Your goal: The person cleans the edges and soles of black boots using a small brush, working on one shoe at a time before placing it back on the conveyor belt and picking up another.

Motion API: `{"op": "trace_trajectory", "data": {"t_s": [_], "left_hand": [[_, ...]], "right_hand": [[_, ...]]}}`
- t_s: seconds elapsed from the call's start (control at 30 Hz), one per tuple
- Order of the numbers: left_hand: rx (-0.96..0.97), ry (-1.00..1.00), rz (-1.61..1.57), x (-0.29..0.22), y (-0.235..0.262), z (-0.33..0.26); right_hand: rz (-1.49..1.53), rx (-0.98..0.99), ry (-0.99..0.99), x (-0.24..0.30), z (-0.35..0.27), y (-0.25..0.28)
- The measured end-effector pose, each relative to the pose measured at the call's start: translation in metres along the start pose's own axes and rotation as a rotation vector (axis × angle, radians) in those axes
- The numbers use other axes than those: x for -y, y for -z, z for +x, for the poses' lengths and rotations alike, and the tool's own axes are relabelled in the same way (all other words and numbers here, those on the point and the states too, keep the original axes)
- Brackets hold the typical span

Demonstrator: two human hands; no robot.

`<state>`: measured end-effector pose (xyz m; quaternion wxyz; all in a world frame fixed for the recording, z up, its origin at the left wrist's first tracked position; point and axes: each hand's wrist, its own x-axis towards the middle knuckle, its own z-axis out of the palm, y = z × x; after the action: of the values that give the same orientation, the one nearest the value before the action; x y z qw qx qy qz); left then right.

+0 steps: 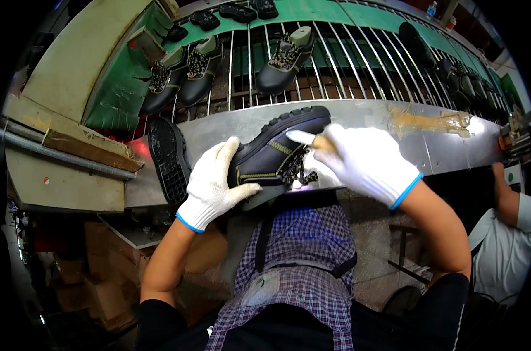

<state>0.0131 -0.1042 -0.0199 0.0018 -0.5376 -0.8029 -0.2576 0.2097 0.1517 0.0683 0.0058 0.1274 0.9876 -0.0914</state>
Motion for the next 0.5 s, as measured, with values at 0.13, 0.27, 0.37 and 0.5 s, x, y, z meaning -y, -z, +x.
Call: {"op": "trace_trajectory", "data": {"t_s": [0.13,0.27,0.37,0.5], "left_hand": [[0.236,0.130,0.090,-0.020,0.013,0.041],[0.254,0.134,0.040,-0.028,0.007,0.050],[0.189,0.024,0.031,-0.027,-0.002,0.048],[0.045,-0.155,0.073,-0.014,-0.008,0.039]], "right_hand": [[-0.046,0.022,0.021,0.004,0.010,-0.022],[0.594,0.208,-0.232,0.010,0.037,-0.048],[0.750,0.239,-0.287,0.002,0.024,-0.061],[0.107,0.034,0.021,0.016,0.004,-0.023]]}}
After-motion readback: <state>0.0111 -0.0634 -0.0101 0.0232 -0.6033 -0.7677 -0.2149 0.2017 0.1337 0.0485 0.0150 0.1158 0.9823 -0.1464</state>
